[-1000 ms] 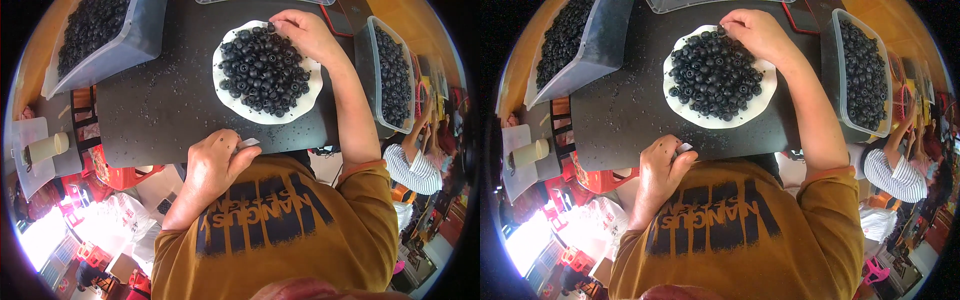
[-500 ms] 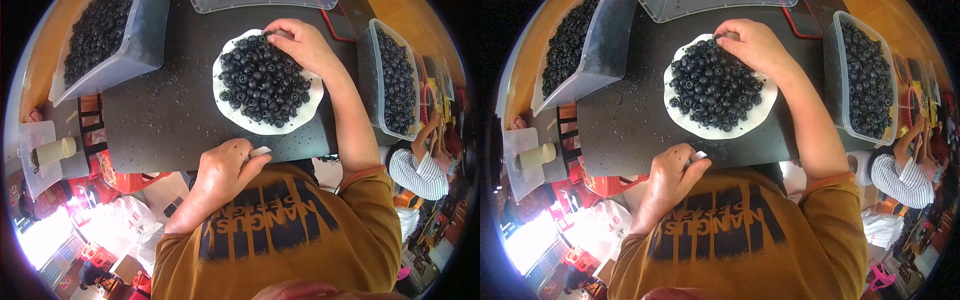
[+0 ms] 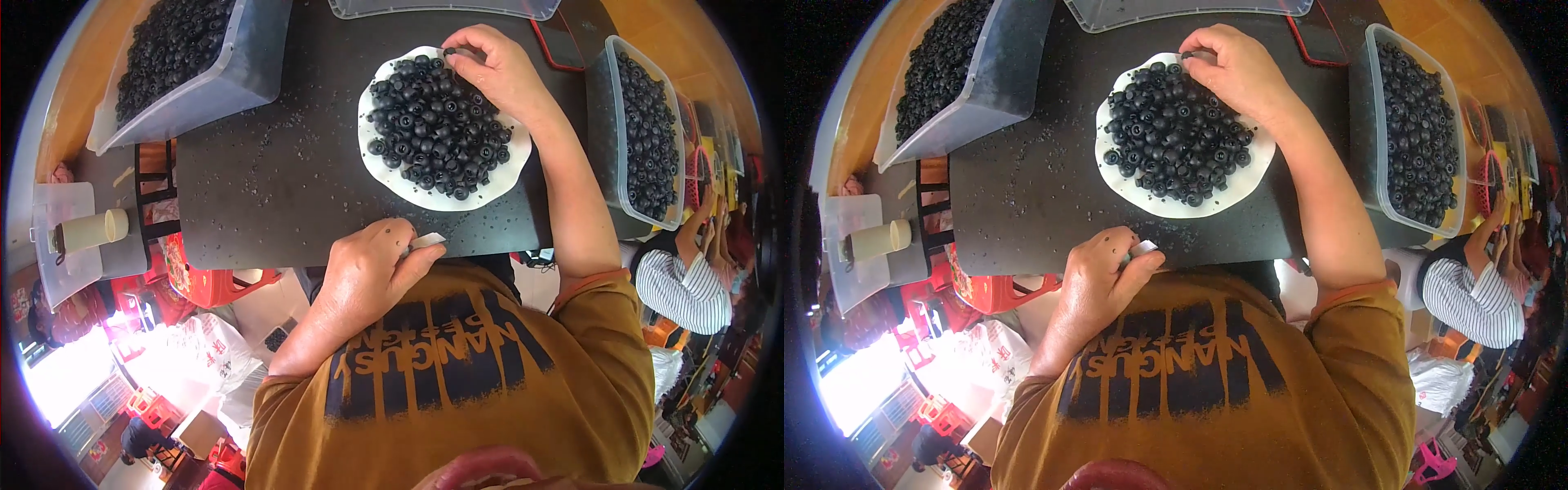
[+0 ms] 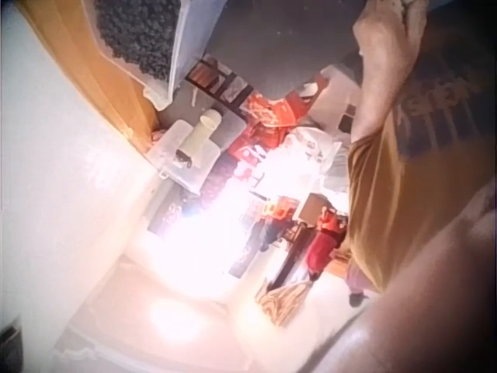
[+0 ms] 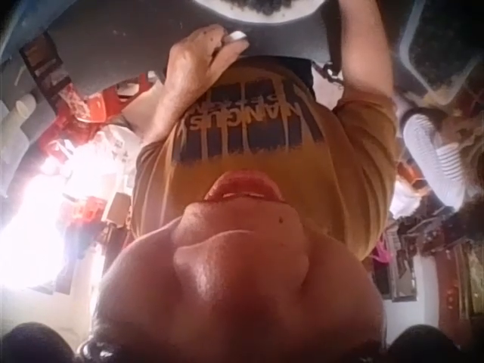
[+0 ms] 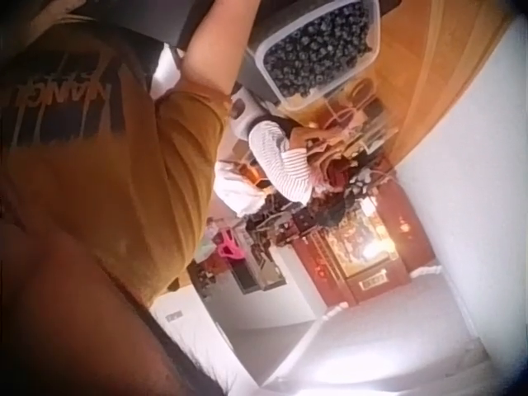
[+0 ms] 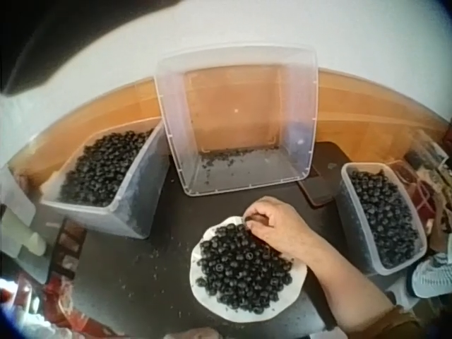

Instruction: The recorder uses a small knife to cut the ends off of blueberries over a plate.

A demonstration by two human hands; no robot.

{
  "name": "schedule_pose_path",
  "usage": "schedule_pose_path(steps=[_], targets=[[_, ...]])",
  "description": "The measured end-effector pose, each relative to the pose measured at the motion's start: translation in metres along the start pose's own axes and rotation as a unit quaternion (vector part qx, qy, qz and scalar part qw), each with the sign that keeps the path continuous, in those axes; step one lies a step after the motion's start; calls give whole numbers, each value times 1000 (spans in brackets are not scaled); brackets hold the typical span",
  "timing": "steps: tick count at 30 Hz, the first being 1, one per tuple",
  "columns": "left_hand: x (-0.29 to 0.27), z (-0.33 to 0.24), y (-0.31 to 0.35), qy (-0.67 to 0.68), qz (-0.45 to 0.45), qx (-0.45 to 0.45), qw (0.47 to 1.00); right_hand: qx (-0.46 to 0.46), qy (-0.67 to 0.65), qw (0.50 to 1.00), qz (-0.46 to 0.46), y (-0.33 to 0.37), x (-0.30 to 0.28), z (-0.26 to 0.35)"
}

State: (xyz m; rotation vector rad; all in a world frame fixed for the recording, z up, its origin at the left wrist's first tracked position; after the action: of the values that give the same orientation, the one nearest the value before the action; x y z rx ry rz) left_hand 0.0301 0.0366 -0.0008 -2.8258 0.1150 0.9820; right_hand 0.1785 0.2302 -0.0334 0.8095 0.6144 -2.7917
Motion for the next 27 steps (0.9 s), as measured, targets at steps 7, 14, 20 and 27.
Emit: schedule_pose_path(steps=[7, 14, 20, 27], targets=[[-8, -3, 3, 17, -23, 0, 1000, 103, -216, 968, -74, 1, -25, 14], [-45, -16, -16, 26, -117, 36, 992, 146, -558, 816, 35, 42, -23, 110], [-45, -14, -24, 108, -150, 35, 982, 185, -617, 758, 105, 76, 1, 131], [-39, -15, -24, 154, -148, 50, 976, 259, -608, 748, 61, 93, 17, 131]])
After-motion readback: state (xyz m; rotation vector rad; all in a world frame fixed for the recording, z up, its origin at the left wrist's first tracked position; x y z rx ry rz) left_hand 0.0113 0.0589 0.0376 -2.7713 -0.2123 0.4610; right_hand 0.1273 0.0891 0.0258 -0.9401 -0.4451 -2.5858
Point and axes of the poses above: each hand's wrist, its own y-axis away from the middle knuckle, its own x-axis out of the palm, z = x × y, the point moved 6 cm from there along -y, towards the middle knuckle, and after that the axes turned 9 degrees about -z, right-handed, at the moved point
